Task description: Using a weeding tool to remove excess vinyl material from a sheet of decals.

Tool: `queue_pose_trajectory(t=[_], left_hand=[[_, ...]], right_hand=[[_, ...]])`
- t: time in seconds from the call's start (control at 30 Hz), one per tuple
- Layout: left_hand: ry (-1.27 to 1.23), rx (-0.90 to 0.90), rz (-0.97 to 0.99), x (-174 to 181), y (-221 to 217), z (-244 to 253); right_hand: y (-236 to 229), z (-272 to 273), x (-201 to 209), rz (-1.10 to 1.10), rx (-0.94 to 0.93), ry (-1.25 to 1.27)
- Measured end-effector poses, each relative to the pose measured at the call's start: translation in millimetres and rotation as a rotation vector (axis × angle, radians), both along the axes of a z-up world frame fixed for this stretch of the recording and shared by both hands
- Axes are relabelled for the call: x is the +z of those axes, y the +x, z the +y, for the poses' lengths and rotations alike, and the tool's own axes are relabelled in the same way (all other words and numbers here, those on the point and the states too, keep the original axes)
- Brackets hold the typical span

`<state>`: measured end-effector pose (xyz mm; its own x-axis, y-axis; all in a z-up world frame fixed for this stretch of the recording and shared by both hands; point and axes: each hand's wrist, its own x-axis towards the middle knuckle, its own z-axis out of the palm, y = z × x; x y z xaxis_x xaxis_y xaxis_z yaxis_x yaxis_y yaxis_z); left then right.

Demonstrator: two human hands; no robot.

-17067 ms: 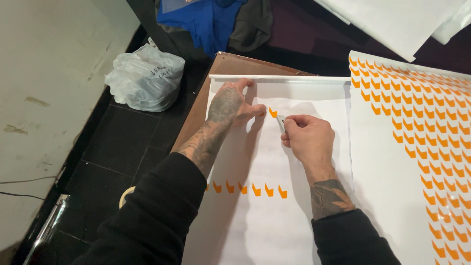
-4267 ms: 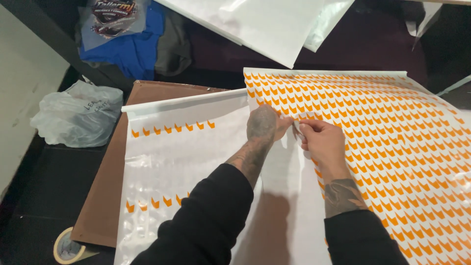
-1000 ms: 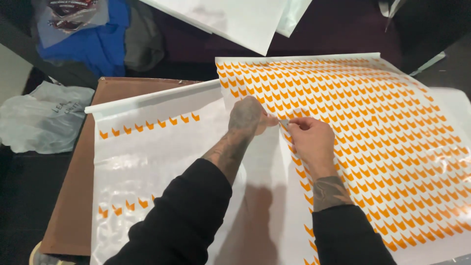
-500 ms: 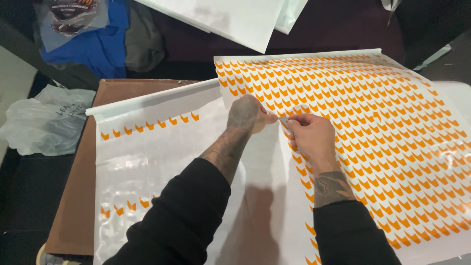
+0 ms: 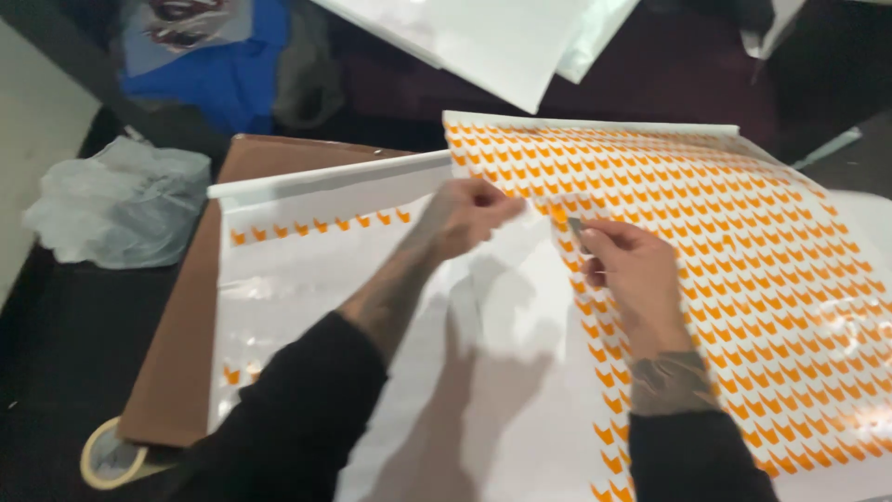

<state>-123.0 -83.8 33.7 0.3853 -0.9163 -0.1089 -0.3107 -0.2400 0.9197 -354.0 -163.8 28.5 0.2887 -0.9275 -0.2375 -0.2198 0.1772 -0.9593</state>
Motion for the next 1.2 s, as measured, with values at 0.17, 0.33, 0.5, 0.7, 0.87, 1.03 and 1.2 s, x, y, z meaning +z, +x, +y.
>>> queue_pose_trajectory(t=[0.17, 0.33, 0.5, 0.7, 0.87, 1.03, 1.2], left_hand=[[-0.007, 0.19, -0.033, 21, 61, 128], [0.058, 0.192, -0.423, 16, 73, 249], [0.264, 0.06, -0.648, 24, 46, 278], [0.279, -0.23, -0.786, 2, 28, 270], [0.428, -0.296, -0.791, -7, 42, 258], [0.444, -0.313, -0.811, 7, 45, 257], [0.372, -0.259, -0.807, 4, 34, 258]], right_hand=[[8, 63, 59, 0.039, 0.069, -0.047], [24, 129, 34, 0.026, 0.129, 0.05], [60, 204, 11, 0.071, 0.205, 0.154], [74, 235, 5, 0.337, 0.187, 0.194], [66, 226, 1, 0.242, 0.142, 0.158], [69, 231, 13, 0.184, 0.126, 0.193], [86, 231, 18, 0.199, 0.146, 0.153]])
